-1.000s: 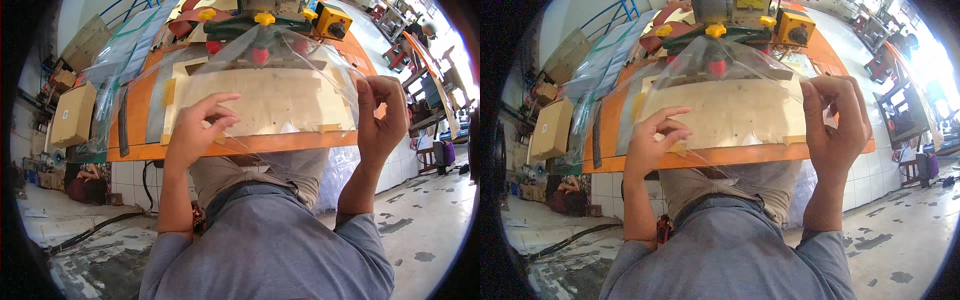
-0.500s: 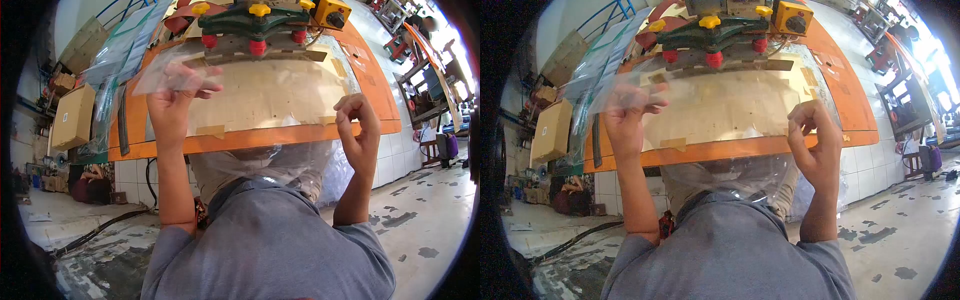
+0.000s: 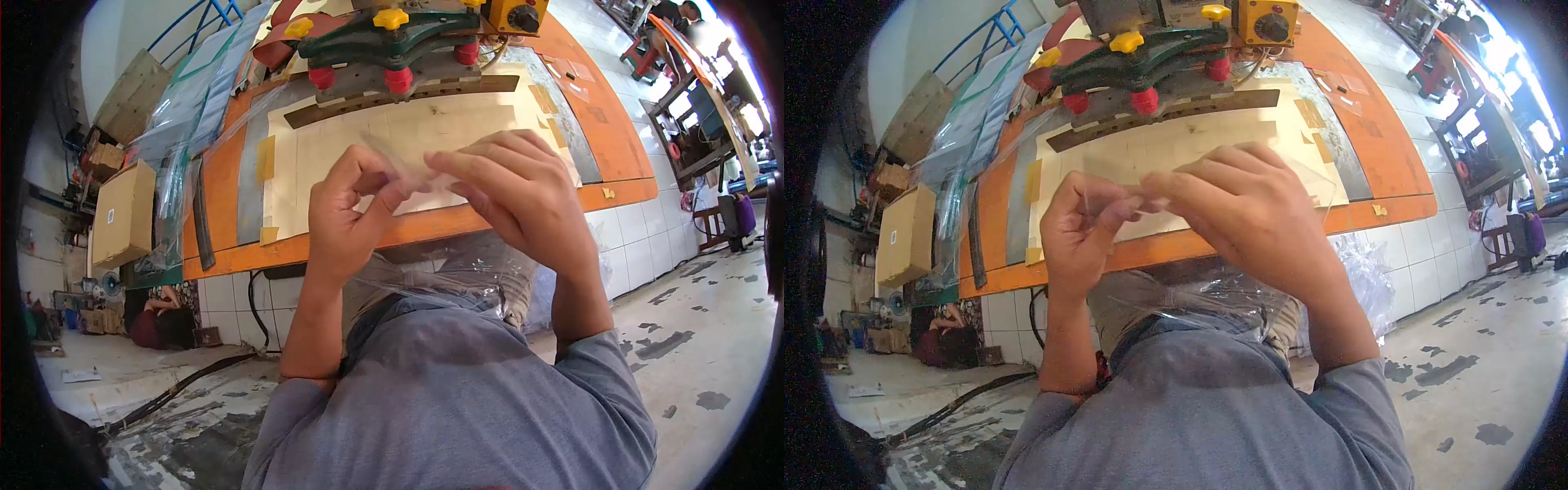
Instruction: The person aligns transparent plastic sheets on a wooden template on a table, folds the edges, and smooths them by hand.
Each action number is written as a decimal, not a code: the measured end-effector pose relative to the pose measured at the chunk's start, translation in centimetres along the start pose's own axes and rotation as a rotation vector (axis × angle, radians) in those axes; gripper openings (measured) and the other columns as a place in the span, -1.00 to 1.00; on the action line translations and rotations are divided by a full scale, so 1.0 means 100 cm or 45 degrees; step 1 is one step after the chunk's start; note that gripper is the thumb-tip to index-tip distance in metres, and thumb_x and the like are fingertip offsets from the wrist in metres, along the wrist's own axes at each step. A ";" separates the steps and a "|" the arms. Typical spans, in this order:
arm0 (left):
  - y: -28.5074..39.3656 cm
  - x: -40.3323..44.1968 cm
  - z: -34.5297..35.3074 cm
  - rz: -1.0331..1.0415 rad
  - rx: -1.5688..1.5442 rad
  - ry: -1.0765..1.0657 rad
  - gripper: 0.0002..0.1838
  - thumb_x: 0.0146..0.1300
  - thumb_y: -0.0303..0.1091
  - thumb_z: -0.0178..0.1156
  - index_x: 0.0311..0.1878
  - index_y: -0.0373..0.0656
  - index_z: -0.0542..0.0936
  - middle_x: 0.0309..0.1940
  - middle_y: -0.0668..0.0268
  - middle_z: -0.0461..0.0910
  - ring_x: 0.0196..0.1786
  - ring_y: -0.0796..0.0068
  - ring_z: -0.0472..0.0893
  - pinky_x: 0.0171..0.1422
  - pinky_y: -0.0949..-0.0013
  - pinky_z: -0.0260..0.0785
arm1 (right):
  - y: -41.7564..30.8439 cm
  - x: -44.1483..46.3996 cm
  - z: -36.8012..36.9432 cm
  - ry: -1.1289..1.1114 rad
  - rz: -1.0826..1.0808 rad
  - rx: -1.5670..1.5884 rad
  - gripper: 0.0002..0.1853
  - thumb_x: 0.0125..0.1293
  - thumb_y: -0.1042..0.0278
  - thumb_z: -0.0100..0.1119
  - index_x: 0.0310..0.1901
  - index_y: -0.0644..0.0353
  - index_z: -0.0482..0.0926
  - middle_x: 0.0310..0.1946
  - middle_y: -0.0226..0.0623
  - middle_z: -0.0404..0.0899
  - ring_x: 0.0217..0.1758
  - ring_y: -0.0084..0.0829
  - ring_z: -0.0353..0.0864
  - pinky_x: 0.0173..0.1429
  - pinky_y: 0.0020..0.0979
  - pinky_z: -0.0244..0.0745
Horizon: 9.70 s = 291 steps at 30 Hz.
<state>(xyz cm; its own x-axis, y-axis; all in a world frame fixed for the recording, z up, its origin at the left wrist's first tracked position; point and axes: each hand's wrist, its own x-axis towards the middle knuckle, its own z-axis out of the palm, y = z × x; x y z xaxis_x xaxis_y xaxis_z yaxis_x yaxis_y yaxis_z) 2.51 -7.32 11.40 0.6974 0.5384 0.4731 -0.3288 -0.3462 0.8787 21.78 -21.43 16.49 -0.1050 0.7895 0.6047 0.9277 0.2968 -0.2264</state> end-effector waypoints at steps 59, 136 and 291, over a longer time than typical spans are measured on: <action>0.025 -0.010 0.007 -0.248 -0.123 0.340 -0.81 0.50 -0.31 0.34 -0.05 -0.27 0.70 -0.25 0.11 0.84 -0.26 0.45 0.79 -0.15 0.44 0.51 | -0.011 0.013 0.011 0.047 0.336 0.293 -0.83 0.37 0.39 0.43 -0.29 0.29 0.65 -0.49 -0.27 0.64 -0.43 -0.40 0.66 -0.32 -0.36 0.48; -0.002 0.016 -0.120 0.148 0.318 1.002 -0.81 0.56 -0.34 0.26 -0.20 -0.24 0.60 -0.38 0.26 0.65 -0.53 0.65 0.49 -0.52 0.54 0.37 | 0.066 0.013 0.060 0.365 0.452 1.159 -0.82 0.63 0.30 0.17 -0.08 0.23 0.45 -0.11 -0.21 0.71 0.29 -0.19 0.70 0.42 -0.19 0.46; -0.106 -0.005 -0.075 -0.656 1.372 0.284 -0.67 0.34 -0.21 0.44 -0.38 -0.18 0.53 -0.36 0.31 0.50 -0.20 0.23 0.53 0.05 0.07 0.29 | 0.143 -0.041 0.105 -0.178 0.994 -0.112 -0.72 0.48 0.21 0.32 -0.22 0.20 0.45 -0.40 -0.12 0.69 -0.30 -0.01 0.71 -0.20 -0.10 0.52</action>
<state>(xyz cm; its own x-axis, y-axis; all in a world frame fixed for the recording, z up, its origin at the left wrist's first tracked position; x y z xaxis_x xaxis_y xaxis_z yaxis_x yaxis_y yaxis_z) 0.90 1.86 2.32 0.4303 0.8850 0.1778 0.7265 -0.4565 0.5136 31.70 -14.79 2.72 0.5484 0.8136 0.1932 0.7758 -0.4088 -0.4806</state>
